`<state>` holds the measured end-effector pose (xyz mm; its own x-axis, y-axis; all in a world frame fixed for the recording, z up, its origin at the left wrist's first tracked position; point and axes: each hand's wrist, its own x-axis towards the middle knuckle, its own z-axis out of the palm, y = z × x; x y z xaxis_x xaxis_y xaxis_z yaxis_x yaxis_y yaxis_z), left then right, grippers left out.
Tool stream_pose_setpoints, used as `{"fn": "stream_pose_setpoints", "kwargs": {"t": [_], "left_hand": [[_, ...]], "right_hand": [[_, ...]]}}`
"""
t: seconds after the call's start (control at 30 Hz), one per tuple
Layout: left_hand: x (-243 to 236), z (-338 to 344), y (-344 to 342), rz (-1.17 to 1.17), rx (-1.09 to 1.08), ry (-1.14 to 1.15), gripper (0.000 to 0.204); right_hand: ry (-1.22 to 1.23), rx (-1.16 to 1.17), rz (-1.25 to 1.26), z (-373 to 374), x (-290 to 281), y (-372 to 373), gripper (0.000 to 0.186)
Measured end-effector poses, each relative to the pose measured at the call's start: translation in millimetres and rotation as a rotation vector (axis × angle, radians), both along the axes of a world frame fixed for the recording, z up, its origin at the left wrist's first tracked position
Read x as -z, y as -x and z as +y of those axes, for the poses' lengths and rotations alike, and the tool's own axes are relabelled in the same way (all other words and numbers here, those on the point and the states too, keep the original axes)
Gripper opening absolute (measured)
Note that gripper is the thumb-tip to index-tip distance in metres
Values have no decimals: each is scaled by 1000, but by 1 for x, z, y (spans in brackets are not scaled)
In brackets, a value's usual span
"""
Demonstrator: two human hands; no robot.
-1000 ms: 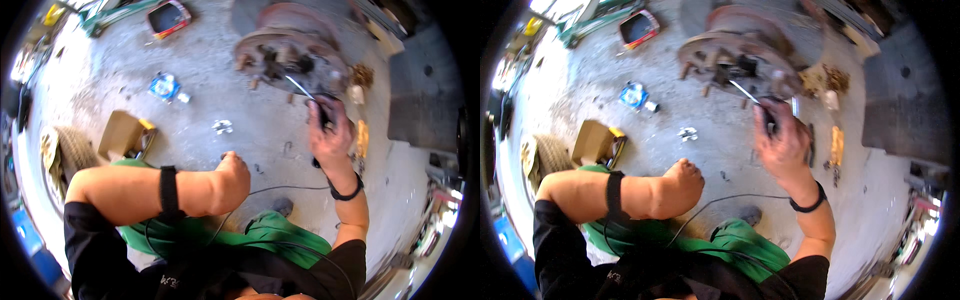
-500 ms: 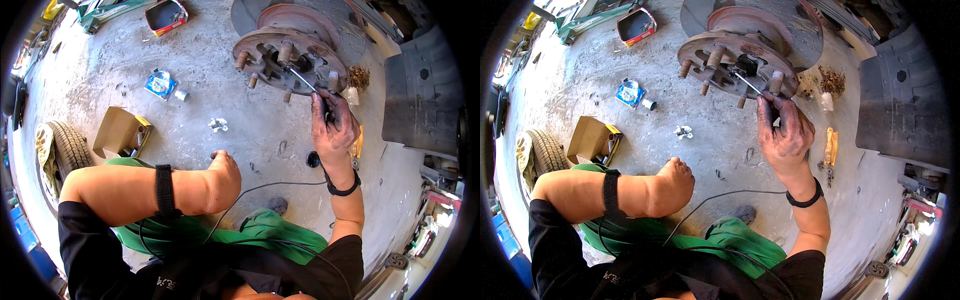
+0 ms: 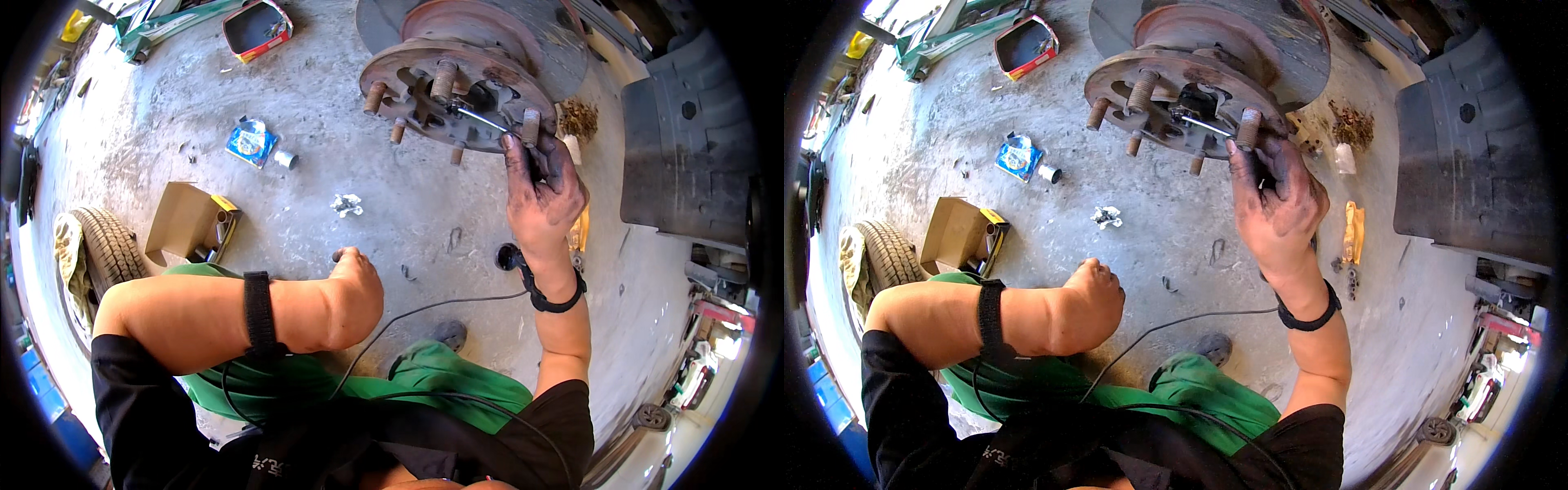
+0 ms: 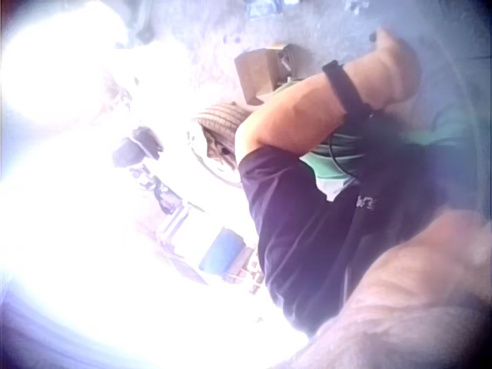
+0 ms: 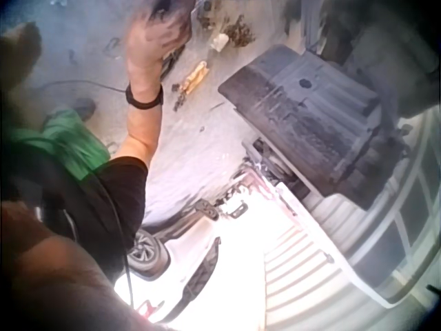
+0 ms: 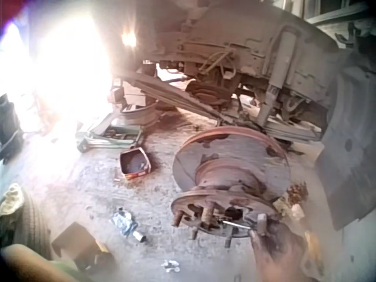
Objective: The person cleans a component with a cloth, applies grease to the interior of a wheel hub by hand, and uses a torque wrench to secure the central nut.
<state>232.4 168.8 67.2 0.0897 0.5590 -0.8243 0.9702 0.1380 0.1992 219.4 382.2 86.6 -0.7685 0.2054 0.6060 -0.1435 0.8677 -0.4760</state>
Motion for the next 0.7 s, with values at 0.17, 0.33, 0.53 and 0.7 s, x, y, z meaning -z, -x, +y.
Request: {"fn": "stream_pose_setpoints", "kwargs": {"t": [0.17, 0.33, 0.53, 0.7], "left_hand": [[3, 1, 0, 3, 16, -2, 41], [8, 2, -2, 17, 36, -7, 41], [7, 8, 2, -16, 99, 12, 40], [8, 9, 2, -19, 83, -5, 40]], "right_hand": [[-172, -62, 60, 4, -6, 1, 18], [-164, -60, 11, 1, 0, 2, 16], [290, -104, -17, 2, 23, 4, 23], [-335, -94, 100, 9, 17, 6, 26]]}}
